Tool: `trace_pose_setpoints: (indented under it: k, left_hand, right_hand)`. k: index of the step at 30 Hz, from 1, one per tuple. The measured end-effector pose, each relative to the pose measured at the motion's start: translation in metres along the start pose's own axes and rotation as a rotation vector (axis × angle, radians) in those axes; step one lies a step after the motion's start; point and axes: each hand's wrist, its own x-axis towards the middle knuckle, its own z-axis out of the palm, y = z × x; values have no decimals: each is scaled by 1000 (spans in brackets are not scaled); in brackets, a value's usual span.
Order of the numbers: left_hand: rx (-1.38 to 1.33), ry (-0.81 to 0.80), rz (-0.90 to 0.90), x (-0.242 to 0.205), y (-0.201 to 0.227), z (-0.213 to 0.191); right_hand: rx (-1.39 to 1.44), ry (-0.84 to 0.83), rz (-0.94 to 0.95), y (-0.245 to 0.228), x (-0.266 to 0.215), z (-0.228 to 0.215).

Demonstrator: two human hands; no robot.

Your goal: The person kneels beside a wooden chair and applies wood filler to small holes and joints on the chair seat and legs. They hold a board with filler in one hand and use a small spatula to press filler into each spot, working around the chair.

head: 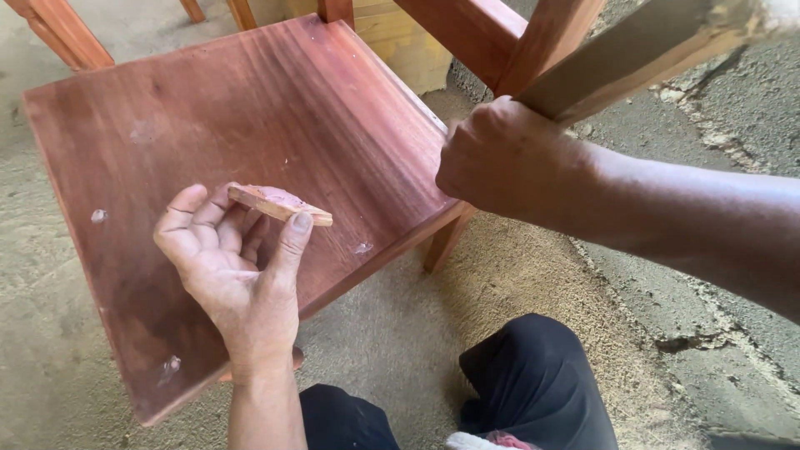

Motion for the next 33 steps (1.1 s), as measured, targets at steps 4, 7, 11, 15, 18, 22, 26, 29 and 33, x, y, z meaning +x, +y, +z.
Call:
trace_pose_setpoints:
  k: [4, 7, 11, 15, 18, 22, 26, 29, 33]
  left_hand:
    - [24, 6, -18, -1, -1, -1]
    - [3, 1, -5, -1, -1, -1]
    - [15, 6, -15, 0, -3, -2]
    - [17, 6, -16, 0, -4, -2]
    - [11, 7, -23, 0, -3, -2]
    - [48, 10, -23, 0, -2, -2]
    - [23, 9, -25, -1, -2, -2]
    - [23, 7, -23, -1, -1, -2]
    - [33, 3, -40, -1, 1, -2]
  right_hand:
    - [-53, 58, -3, 0, 11, -10]
    - [-63, 82, -6, 1, 16, -14]
    - [-3, 75, 0, 1, 18, -15]
    - [24, 73, 9, 1, 19, -11]
    - [30, 70, 11, 0, 18, -6]
    - [30, 77, -48, 1, 15, -5]
    - [42, 65, -42, 2, 13, -8]
    - [39, 45, -61, 1, 13, -10]
    - [13, 6, -63, -1, 13, -10]
